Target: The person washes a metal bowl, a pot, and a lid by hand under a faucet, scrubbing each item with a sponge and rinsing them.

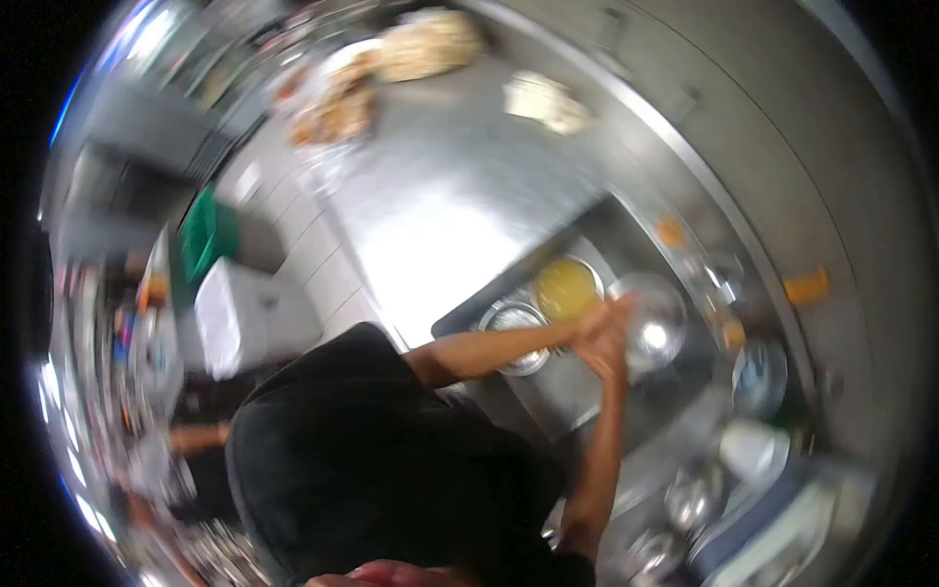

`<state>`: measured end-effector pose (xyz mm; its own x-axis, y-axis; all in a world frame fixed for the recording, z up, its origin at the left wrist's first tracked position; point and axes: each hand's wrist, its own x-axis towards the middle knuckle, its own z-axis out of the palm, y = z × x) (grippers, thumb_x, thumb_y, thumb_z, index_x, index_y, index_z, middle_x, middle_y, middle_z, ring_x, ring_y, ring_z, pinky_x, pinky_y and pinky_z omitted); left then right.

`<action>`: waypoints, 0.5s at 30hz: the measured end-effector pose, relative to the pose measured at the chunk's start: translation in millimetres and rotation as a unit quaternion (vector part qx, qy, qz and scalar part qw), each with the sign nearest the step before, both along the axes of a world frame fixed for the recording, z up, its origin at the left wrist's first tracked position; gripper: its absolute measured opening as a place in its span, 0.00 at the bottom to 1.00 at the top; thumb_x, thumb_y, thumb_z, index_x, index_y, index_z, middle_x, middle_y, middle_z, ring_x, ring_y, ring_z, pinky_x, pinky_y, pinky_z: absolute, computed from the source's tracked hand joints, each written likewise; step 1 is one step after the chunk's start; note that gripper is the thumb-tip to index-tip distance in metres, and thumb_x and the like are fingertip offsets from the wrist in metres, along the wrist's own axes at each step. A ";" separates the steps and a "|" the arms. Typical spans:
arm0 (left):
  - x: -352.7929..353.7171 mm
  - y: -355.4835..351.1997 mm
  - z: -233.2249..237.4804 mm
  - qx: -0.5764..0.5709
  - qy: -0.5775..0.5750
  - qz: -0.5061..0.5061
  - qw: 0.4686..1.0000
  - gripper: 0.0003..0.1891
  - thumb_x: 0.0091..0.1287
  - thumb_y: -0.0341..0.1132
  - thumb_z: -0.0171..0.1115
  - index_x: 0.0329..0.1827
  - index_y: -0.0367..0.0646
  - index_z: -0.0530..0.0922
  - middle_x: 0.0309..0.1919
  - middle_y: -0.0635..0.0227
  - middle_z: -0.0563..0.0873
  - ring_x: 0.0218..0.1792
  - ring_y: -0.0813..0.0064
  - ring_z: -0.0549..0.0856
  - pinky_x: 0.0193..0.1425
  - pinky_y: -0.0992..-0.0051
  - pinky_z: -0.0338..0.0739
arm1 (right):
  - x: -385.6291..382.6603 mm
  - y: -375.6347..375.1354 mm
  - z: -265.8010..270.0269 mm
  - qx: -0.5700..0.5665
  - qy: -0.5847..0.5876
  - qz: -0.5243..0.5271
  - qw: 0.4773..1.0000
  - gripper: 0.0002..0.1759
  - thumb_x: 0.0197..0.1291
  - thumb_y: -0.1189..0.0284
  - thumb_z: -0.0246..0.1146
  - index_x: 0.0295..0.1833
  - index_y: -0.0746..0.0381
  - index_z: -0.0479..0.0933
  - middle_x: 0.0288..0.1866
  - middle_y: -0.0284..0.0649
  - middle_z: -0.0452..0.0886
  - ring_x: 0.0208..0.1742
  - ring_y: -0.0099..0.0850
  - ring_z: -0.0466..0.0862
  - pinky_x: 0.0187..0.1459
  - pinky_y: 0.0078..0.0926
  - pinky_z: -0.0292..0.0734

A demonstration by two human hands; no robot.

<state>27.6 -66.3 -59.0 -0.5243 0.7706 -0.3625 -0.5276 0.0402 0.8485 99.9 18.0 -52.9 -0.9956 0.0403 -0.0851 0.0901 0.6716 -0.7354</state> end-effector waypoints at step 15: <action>-55.0 -94.3 48.0 -0.090 0.063 0.224 0.968 0.49 0.63 0.72 0.42 0.73 0.36 0.56 0.73 0.52 0.57 0.75 0.58 0.52 0.75 0.60 0.51 | -28.3 -101.3 111.5 -0.014 0.045 0.152 0.987 0.57 0.38 0.77 0.72 0.74 0.67 0.48 0.70 0.62 0.60 0.69 0.50 0.66 0.69 0.38 0.58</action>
